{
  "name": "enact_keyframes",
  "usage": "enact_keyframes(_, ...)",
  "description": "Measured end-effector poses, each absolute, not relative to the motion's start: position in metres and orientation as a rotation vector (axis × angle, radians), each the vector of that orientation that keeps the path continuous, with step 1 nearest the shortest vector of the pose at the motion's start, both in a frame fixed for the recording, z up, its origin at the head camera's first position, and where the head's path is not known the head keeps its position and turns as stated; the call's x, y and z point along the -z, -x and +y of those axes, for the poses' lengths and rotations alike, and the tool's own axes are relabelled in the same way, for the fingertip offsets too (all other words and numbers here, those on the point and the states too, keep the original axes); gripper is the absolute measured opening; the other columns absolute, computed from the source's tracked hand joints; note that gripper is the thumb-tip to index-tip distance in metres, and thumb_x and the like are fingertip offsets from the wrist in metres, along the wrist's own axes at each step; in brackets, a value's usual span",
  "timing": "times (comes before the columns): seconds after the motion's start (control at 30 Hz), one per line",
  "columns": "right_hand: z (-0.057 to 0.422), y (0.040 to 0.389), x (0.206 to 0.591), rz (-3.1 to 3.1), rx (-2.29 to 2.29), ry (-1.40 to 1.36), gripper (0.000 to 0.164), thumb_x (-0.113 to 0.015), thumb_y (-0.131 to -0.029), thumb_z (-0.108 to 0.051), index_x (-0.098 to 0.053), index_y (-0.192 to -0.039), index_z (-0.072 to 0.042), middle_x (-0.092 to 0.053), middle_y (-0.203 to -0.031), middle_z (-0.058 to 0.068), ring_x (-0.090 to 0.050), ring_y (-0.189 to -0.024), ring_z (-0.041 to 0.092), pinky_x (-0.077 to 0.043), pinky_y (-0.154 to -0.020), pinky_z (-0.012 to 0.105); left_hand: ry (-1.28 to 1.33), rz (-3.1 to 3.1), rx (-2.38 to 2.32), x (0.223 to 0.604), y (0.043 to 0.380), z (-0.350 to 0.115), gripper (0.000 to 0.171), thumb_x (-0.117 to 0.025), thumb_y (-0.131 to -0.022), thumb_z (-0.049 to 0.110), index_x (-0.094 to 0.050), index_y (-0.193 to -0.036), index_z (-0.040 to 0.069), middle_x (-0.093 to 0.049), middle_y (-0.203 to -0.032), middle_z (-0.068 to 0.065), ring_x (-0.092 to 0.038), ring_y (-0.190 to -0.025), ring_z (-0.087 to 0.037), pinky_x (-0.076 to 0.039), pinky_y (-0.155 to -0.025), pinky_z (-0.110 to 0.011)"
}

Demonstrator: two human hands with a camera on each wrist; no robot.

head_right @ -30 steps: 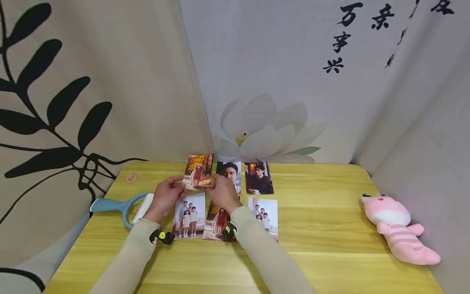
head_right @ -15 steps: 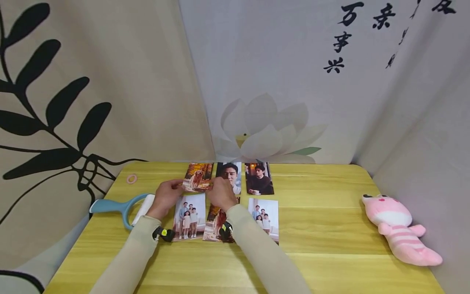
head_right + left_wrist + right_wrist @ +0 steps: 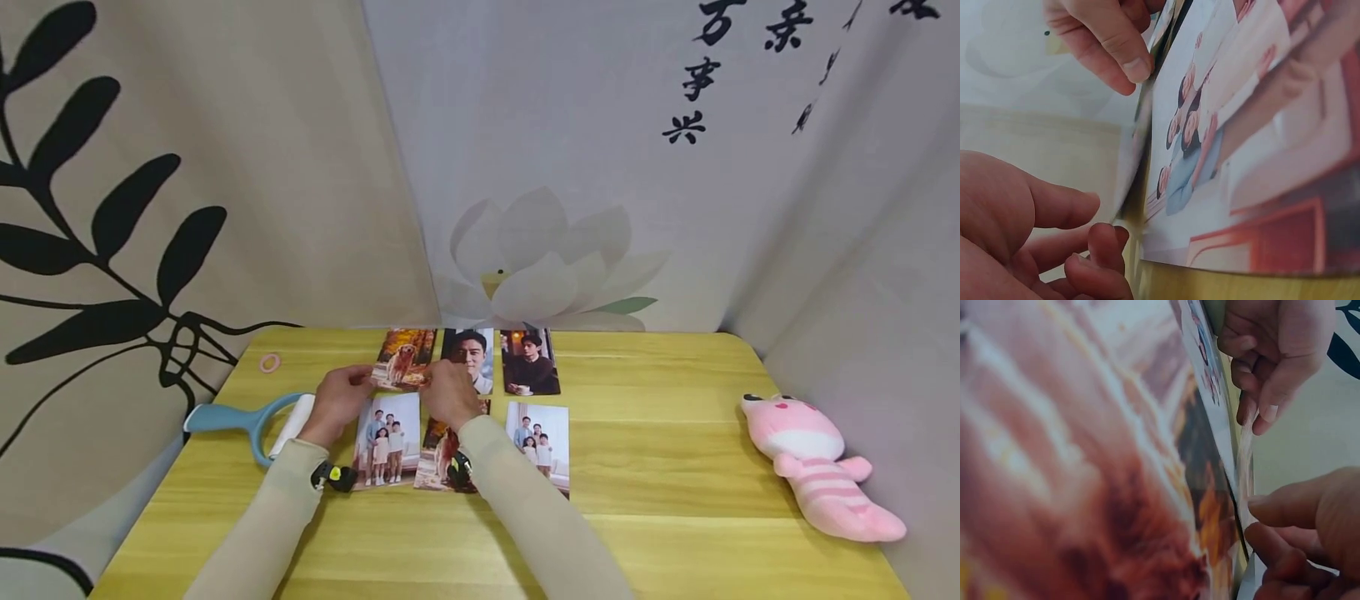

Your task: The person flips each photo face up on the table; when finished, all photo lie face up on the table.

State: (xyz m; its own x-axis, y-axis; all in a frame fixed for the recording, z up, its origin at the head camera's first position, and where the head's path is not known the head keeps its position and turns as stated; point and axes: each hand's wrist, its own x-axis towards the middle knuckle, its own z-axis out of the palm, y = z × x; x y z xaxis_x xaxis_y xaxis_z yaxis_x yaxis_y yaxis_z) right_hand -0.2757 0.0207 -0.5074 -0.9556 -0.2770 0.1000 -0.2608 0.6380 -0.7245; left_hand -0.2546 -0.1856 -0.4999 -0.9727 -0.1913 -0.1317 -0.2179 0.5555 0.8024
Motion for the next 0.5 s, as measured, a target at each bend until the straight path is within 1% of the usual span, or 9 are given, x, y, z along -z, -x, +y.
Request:
enact_keyframes(0.07,0.02,0.275,0.507,2.823,1.247,0.465,0.007,-0.071,-0.095,-0.002,-0.078,-0.095,-0.002,-0.049,-0.055,-0.006,-0.044,-0.048,0.01,-0.04,-0.054,0.027,0.357,2.744,-1.42,0.499,0.253,-0.186,0.044,-0.058,-0.108,0.022,-0.06,-0.148,0.004,-0.067,-0.139,-0.021,-0.064,-0.125,-0.036,-0.055,-0.103,-0.051)
enact_keyframes(0.17,0.021,0.273,0.508,2.819,1.257,0.469,0.012,-0.071,-0.096,-0.002,-0.08,-0.104,-0.001,-0.056,-0.058,-0.004,-0.045,-0.046,0.01,-0.041,-0.053,0.026,0.353,2.742,-1.417,0.499,0.252,-0.187,0.044,-0.059,-0.107,0.022,-0.059,-0.147,0.003,-0.067,-0.137,-0.021,-0.064,-0.123,-0.036,-0.056,-0.1,-0.049)
enact_keyframes(0.27,0.021,0.271,0.506,2.817,1.265,0.492,0.022,-0.073,-0.098,-0.008,-0.079,-0.118,-0.004,-0.071,-0.073,-0.001,-0.053,-0.05,0.008,-0.046,-0.055,0.026,0.358,2.742,-1.417,0.499,0.251,-0.187,0.045,-0.059,-0.107,0.023,-0.059,-0.147,0.003,-0.067,-0.136,-0.021,-0.065,-0.121,-0.035,-0.056,-0.098,-0.048)
enact_keyframes(0.33,0.023,0.27,0.504,2.815,1.271,0.522,0.026,-0.074,-0.099,-0.013,-0.077,-0.124,-0.005,-0.076,-0.084,0.001,-0.057,-0.052,0.008,-0.048,-0.056,0.026,0.36,2.737,-1.423,0.499,0.251,-0.187,0.046,-0.059,-0.107,0.023,-0.058,-0.148,0.003,-0.066,-0.136,-0.021,-0.065,-0.121,-0.035,-0.056,-0.098,-0.048)
enact_keyframes(0.43,0.027,0.267,0.5,2.826,1.266,0.599,0.027,-0.072,-0.101,-0.018,-0.077,-0.125,-0.006,-0.079,-0.095,0.003,-0.059,-0.055,0.007,-0.051,-0.059,0.029,0.361,2.729,-1.434,0.498,0.25,-0.187,0.048,-0.06,-0.107,0.026,-0.057,-0.149,0.003,-0.066,-0.137,-0.021,-0.065,-0.121,-0.036,-0.057,-0.098,-0.05)
enact_keyframes(0.5,0.031,0.263,0.496,2.842,1.253,0.655,0.028,-0.07,-0.102,-0.022,-0.077,-0.126,-0.008,-0.079,-0.098,0.001,-0.06,-0.059,0.004,-0.053,-0.063,0.03,0.343,2.726,-1.443,0.497,0.249,-0.185,0.05,-0.06,-0.107,0.031,-0.057,-0.149,0.005,-0.065,-0.138,-0.02,-0.065,-0.121,-0.036,-0.056,-0.099,-0.05)
